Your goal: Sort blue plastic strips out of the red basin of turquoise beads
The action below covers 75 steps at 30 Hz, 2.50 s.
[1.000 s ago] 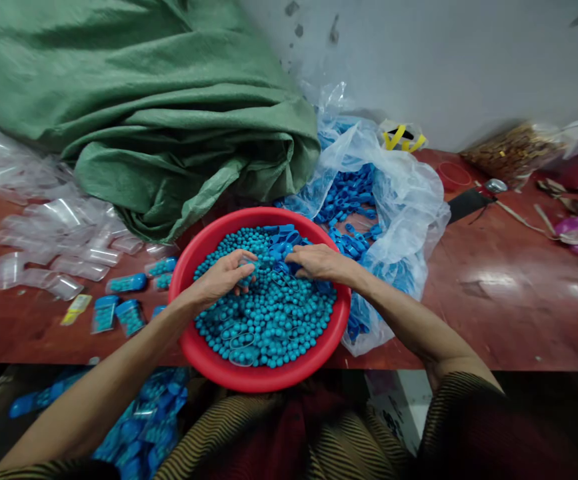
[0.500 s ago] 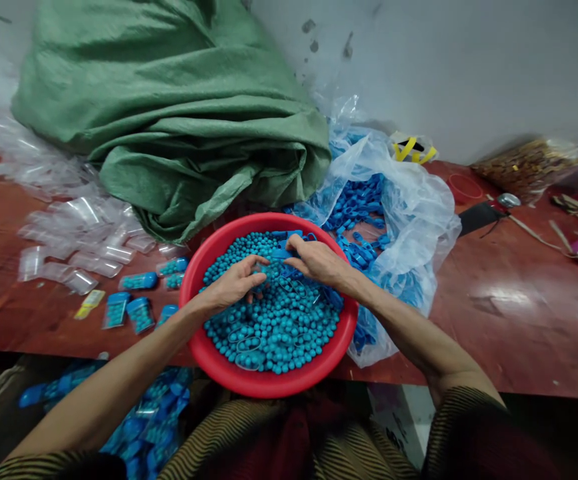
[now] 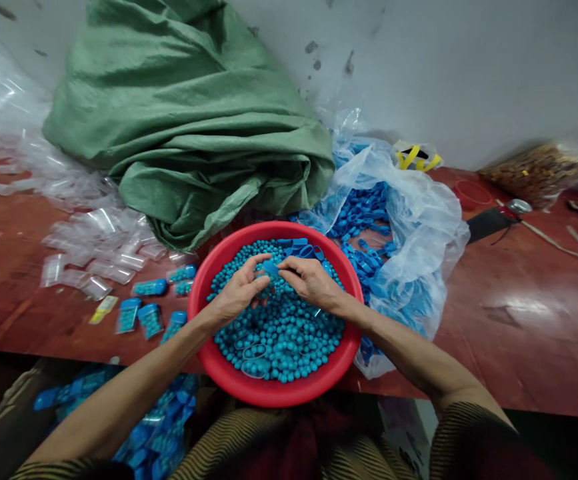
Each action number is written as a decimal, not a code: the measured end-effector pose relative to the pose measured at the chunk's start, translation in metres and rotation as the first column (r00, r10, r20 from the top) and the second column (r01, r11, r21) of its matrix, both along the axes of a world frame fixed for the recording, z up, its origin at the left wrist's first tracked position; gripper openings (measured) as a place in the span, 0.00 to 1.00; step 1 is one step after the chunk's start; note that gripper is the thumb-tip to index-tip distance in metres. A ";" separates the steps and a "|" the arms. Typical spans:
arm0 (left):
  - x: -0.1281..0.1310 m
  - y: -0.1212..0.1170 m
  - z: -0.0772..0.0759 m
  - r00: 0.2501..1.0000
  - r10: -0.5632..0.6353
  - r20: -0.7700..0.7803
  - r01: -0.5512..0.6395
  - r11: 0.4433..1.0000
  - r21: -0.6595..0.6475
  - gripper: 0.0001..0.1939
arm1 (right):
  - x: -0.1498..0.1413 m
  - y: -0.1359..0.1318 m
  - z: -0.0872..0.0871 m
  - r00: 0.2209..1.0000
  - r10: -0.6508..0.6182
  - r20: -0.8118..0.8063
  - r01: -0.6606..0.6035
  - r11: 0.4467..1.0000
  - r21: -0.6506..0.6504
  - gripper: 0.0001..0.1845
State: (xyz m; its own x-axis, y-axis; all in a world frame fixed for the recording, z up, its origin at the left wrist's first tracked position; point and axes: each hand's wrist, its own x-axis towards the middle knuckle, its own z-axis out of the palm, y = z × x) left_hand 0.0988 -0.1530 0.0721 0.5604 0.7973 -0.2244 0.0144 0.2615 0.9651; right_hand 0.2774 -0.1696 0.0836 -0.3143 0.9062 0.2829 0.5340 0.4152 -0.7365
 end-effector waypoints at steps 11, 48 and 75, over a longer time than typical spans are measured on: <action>0.008 -0.007 0.005 0.994 0.109 0.004 -0.109 0.992 0.055 0.18 | -0.006 -0.006 -0.011 0.991 0.050 0.123 -0.069 0.985 0.156 0.11; 0.017 0.012 0.030 0.948 0.308 0.075 -0.317 0.923 0.218 0.18 | -0.037 0.016 0.019 0.820 -0.064 0.569 -0.007 0.993 0.121 0.45; -0.071 -0.026 0.012 0.718 0.327 -0.614 0.303 0.647 0.699 0.21 | -0.048 0.003 -0.001 0.727 0.371 0.578 -0.473 0.881 0.029 0.08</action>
State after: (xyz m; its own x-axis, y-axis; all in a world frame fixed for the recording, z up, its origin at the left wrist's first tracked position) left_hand 0.0280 -0.1789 0.0841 0.5036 0.8540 0.1311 0.6944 -0.4903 0.5267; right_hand 0.2299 -0.1669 0.0825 -0.7980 0.5979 0.0757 0.5585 0.7808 -0.2802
